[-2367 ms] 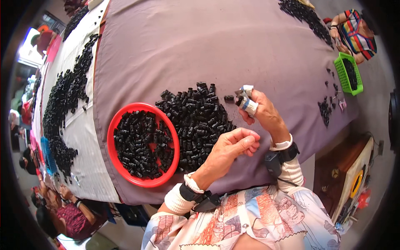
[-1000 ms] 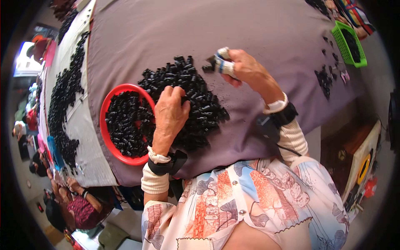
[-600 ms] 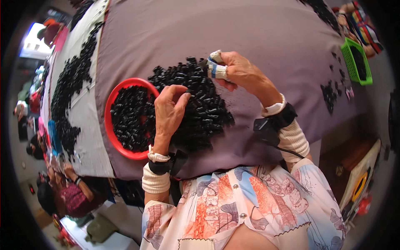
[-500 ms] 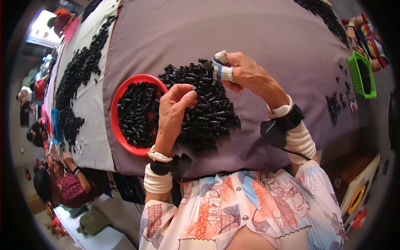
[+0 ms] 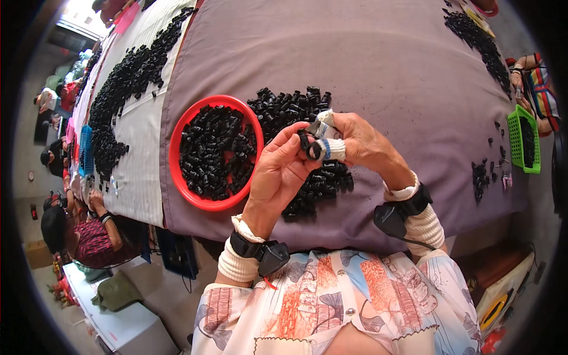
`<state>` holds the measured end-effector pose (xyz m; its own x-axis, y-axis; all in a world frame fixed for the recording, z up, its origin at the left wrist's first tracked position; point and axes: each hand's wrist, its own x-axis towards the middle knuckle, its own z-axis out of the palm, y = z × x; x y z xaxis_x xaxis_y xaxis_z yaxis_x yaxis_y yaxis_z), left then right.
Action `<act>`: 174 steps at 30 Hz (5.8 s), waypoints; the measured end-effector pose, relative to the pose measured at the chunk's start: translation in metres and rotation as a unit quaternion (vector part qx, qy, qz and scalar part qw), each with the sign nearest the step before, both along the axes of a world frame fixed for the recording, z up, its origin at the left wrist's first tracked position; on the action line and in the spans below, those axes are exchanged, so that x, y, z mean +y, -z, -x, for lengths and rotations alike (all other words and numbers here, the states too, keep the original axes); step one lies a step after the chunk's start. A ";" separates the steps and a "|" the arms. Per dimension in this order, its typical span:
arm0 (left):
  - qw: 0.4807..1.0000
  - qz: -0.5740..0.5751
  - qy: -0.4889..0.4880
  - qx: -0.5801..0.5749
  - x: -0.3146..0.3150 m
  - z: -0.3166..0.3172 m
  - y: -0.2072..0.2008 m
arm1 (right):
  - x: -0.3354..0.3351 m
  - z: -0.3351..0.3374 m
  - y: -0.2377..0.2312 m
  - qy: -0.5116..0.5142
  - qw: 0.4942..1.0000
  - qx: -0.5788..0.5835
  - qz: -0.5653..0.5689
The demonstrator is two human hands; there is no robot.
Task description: The person picks up a black plastic toggle from a pile, trims excess material from it using a small blade, and places the finished piece into a red plate.
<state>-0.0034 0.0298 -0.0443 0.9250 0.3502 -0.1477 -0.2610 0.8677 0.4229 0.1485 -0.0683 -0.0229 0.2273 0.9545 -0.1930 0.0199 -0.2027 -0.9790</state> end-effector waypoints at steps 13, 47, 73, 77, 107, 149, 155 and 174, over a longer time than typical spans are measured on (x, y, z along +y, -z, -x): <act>0.998 -0.002 -0.017 0.063 0.000 0.000 -0.001 | 0.007 0.002 0.003 -0.025 0.992 -0.120 -0.011; 0.998 -0.013 -0.025 0.047 0.001 0.000 0.003 | 0.007 0.004 0.013 -0.041 0.994 -0.106 -0.009; 0.997 -0.005 -0.031 0.068 0.001 -0.003 0.008 | 0.008 0.005 0.020 -0.036 0.994 -0.098 0.006; 0.998 0.040 -0.032 0.048 0.000 -0.003 0.009 | 0.009 0.006 0.012 -0.019 0.998 -0.062 0.007; 0.992 -0.030 -0.047 0.109 0.003 0.003 0.011 | 0.013 0.004 0.017 -0.008 0.995 -0.100 -0.002; 0.971 -0.092 -0.154 0.160 0.033 0.025 0.005 | -0.001 -0.041 0.029 0.120 0.989 0.003 0.083; 0.900 -0.237 -0.252 0.264 0.072 0.069 0.015 | -0.004 -0.053 0.040 0.181 0.968 -0.102 0.144; 0.935 -0.277 0.004 0.223 -0.014 -0.003 0.027 | -0.008 -0.039 0.050 0.100 0.957 -0.237 0.133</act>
